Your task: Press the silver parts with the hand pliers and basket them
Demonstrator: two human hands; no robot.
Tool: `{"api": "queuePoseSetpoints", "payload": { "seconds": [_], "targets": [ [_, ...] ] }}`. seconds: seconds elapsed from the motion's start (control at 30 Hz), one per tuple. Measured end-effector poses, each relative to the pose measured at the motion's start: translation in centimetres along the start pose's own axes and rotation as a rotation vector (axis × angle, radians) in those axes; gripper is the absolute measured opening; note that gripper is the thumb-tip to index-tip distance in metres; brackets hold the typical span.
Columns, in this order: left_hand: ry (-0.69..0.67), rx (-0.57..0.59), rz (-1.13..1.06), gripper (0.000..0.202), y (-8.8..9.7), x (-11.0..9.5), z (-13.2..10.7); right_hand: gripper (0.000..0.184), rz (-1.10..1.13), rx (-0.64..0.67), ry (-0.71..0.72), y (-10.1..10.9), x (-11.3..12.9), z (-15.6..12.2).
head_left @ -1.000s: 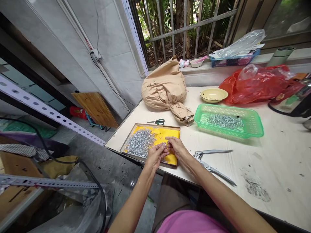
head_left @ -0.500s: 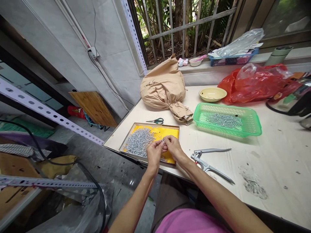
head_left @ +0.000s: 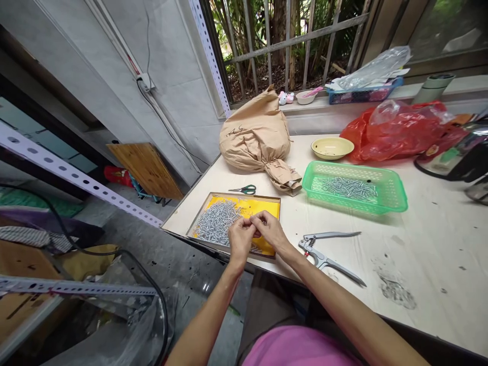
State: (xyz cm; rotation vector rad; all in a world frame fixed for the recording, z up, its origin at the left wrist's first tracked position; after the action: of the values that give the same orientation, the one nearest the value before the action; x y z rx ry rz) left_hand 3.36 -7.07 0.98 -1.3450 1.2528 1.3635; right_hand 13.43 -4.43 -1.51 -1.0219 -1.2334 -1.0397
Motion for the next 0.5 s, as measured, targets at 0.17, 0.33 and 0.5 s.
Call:
{"api": "queuePoseSetpoints", "payload": {
  "seconds": [0.17,0.33,0.5],
  "targets": [
    [0.226,0.135,-0.154,0.031,1.1,-0.4,-0.3,0.033,-0.255,0.087,0.035,0.8,0.3,0.0],
    [0.418,0.216,-0.257,0.021,2.3,-0.5,0.0,0.031,-0.301,0.079,0.079,0.3,-0.3,-0.3],
    [0.513,0.347,-0.304,0.013,3.0,-0.3,0.4,0.034,-0.255,0.059,0.054,-0.1,-0.7,-0.7]
  ]
}}
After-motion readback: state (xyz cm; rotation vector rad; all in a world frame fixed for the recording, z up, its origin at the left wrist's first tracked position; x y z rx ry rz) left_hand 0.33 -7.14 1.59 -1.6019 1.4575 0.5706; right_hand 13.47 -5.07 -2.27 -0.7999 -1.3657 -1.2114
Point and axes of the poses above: each hand's wrist, its own z-axis towards the middle knuckle, its own y-axis out of the back of the hand, x = y × z, the point moved 1 cm from there along z, towards the middle knuckle, and after that the axes turned 7 degrees about x, right-handed, at the moved point
